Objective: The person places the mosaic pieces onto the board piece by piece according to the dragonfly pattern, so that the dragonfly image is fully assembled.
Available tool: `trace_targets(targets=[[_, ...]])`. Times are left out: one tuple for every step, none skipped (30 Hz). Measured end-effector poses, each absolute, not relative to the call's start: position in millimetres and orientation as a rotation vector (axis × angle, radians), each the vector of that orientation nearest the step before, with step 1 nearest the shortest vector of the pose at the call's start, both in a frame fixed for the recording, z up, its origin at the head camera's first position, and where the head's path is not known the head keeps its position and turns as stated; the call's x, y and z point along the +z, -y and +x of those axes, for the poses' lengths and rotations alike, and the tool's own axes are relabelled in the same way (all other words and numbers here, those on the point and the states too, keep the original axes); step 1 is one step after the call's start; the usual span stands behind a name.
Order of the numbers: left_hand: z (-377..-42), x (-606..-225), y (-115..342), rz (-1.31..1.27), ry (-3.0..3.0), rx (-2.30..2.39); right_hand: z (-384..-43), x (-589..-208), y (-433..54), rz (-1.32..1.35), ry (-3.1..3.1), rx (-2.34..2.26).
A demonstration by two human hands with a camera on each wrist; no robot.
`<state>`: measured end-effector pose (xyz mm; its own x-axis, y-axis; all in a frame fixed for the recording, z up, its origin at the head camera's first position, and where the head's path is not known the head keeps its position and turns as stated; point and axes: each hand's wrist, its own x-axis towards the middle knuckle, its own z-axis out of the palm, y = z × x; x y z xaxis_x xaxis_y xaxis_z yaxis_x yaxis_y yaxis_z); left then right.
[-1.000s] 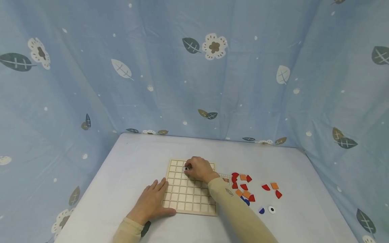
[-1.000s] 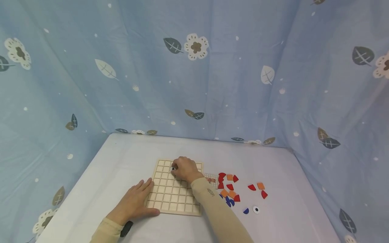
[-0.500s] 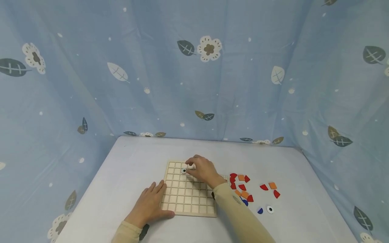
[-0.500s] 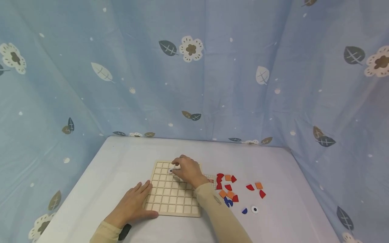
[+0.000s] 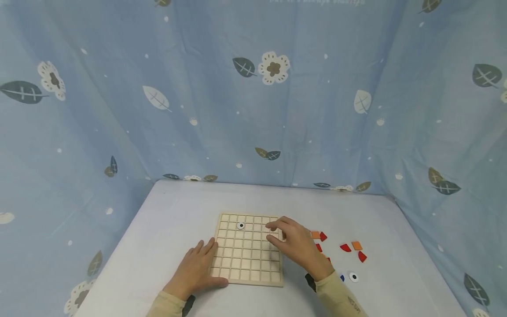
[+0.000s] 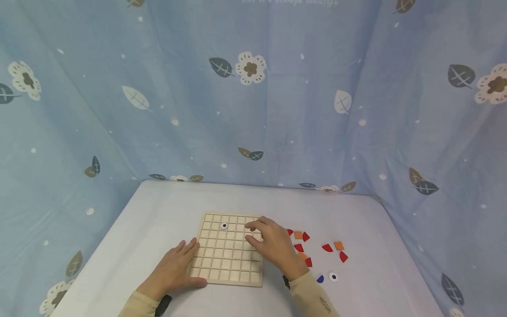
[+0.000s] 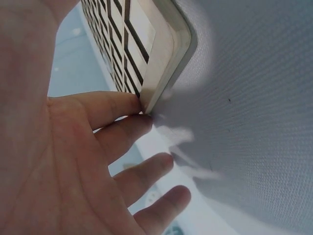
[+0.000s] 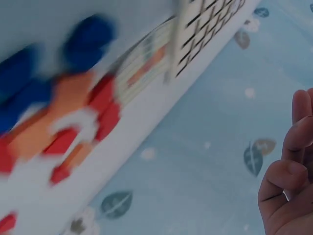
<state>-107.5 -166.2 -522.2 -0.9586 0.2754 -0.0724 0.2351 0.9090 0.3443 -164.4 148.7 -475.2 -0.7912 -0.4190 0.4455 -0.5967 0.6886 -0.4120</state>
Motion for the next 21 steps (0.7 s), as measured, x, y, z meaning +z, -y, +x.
trace_targets(targets=[[-107.4, -521.9, 165.9, 0.395, -2.949, 0.512, -160.1, -476.1, -158.3, 0.792, 2.569, 0.789], [-107.4, -521.6, 165.9, 0.397, -2.947, 0.51, -155.5, -476.9, -167.5, 0.778, 2.557, 0.777], [-107.4, -522.0, 165.8, 0.4, -2.946, 0.503, -151.0, -477.9, -176.9, 0.757, 2.552, 0.758], [-107.6, -522.1, 165.7, 0.405, -2.947, 0.501, -146.4, -479.2, -186.6, 0.728, 2.559, 0.738], [-107.9, -522.4, 165.7, 0.409, -2.949, 0.5, -141.4, -479.8, -196.0, 0.694, 2.57, 0.717], [-108.2, -522.9, 165.4, 0.414, -2.951, 0.499, -137.0, -481.5, -205.2, 0.658, 2.584, 0.701], [-108.4, -523.2, 165.8, 0.417, -2.952, 0.499, -132.5, -483.1, -214.3, 0.619, 2.595, 0.684], [-108.7, -523.9, 166.0, 0.421, -2.953, 0.495, -128.3, -484.7, -222.6, 0.578, 2.613, 0.67], [-108.9, -524.4, 166.0, 0.423, -2.953, 0.495, -124.6, -486.9, -231.0, 0.537, 2.63, 0.653], [-109.1, -525.2, 166.1, 0.424, -2.954, 0.494, -121.0, -488.8, -239.2, 0.5, 2.645, 0.641], [-109.3, -525.7, 166.2, 0.426, -2.956, 0.491, -117.5, -490.5, -247.6, 0.466, 2.658, 0.631], [-109.6, -526.1, 166.3, 0.429, -2.96, 0.489, -114.2, -492.1, -256.0, 0.43, 2.675, 0.617], [-109.8, -526.5, 166.5, 0.433, -2.963, 0.483, -110.4, -493.2, -264.4, 0.392, 2.688, 0.603], [-110.0, -526.9, 166.5, 0.439, -2.968, 0.479, -107.2, -494.3, -272.2, 0.36, 2.703, 0.591], [-110.0, -526.9, 166.8, 0.444, -2.973, 0.475, -104.2, -495.3, -280.3, 0.33, 2.717, 0.568], [-110.2, -527.4, 167.2, 0.451, -2.978, 0.471, -101.2, -496.2, -288.1, 0.305, 2.729, 0.547], [-110.3, -527.3, 167.6, 0.457, -2.981, 0.47, -98.2, -497.0, -295.5, 0.279, 2.746, 0.534], [-110.4, -527.7, 168.1, 0.462, -2.983, 0.472, -95.2, -497.5, -302.5, 0.258, 2.765, 0.527], [-110.4, -528.1, 168.7, 0.466, -2.985, 0.467, -92.5, -498.3, -308.9, 0.245, 2.782, 0.524], [-110.6, -528.5, 169.3, 0.468, -2.988, 0.468, -90.5, -499.3, -314.6, 0.231, 2.81, 0.508], [-110.7, -528.9, 170.0, 0.47, -2.992, 0.465, -88.3, -500.2, -319.6, 0.214, 2.842, 0.498]])
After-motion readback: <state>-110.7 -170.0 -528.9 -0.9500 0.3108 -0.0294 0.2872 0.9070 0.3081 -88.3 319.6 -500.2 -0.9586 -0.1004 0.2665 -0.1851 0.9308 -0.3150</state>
